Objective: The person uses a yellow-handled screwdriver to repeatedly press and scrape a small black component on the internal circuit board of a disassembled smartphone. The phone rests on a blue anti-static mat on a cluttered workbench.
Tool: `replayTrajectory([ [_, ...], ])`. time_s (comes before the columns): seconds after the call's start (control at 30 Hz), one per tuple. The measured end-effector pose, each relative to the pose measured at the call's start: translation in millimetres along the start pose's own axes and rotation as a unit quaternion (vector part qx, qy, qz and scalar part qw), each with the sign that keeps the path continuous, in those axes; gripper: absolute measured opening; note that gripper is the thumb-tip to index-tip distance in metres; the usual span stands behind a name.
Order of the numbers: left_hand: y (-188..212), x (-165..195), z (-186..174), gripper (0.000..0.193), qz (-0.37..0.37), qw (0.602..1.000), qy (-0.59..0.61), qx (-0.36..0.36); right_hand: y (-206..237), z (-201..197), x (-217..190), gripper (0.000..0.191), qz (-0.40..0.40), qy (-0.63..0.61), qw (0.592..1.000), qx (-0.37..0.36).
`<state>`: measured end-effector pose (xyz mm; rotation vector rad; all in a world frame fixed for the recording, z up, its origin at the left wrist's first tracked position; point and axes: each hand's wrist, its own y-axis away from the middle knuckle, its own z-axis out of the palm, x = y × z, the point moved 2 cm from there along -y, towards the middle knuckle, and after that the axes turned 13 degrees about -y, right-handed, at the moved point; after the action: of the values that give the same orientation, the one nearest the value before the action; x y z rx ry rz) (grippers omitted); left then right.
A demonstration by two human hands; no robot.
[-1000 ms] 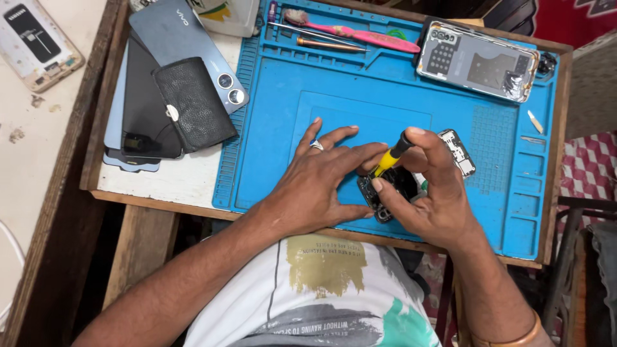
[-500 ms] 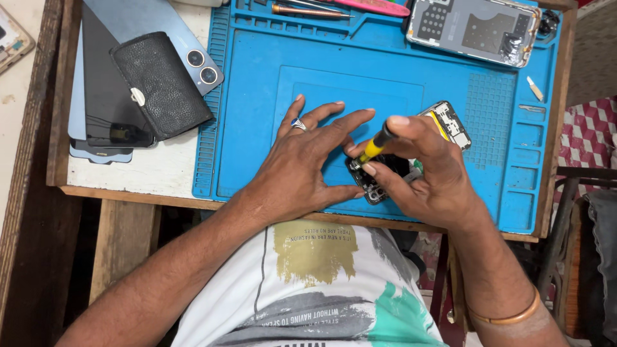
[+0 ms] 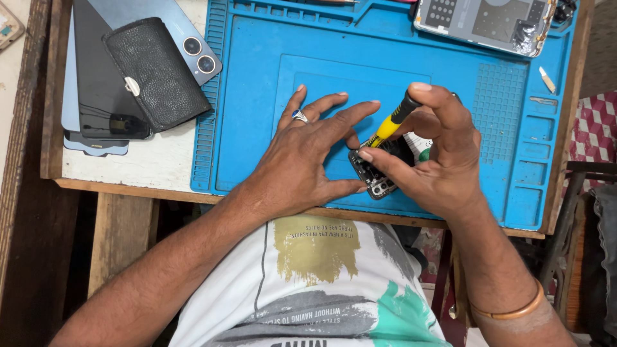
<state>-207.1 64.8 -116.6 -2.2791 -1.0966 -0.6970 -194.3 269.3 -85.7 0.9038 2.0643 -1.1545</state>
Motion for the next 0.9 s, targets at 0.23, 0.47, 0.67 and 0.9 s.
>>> replayTrajectory([
  [0.23, 2.3, -0.4, -1.3, 0.103, 0.014, 1.0, -0.004, 0.013, -1.5, -1.2, -4.9, 0.082, 0.004, -0.085, 0.993, -0.076],
  [0.47, 2.7, -1.5, 1.4, 0.103, 0.011, 1.0, -0.01, 0.009, 0.8, 3.6, -1.6, 0.094, -0.02, -0.076, 0.995, -0.069],
  [0.67, 2.6, -1.0, 0.9, 0.103, 0.006, 1.0, -0.003, 0.002, 0.8, 6.3, -1.3, 0.091, -0.007, -0.036, 0.999, -0.001],
  [0.9, 2.5, -0.3, -0.7, 0.102, 0.012, 1.0, -0.021, 0.006, -4.9, -0.1, -5.6, 0.091, -0.01, -0.028, 0.996, -0.082],
])
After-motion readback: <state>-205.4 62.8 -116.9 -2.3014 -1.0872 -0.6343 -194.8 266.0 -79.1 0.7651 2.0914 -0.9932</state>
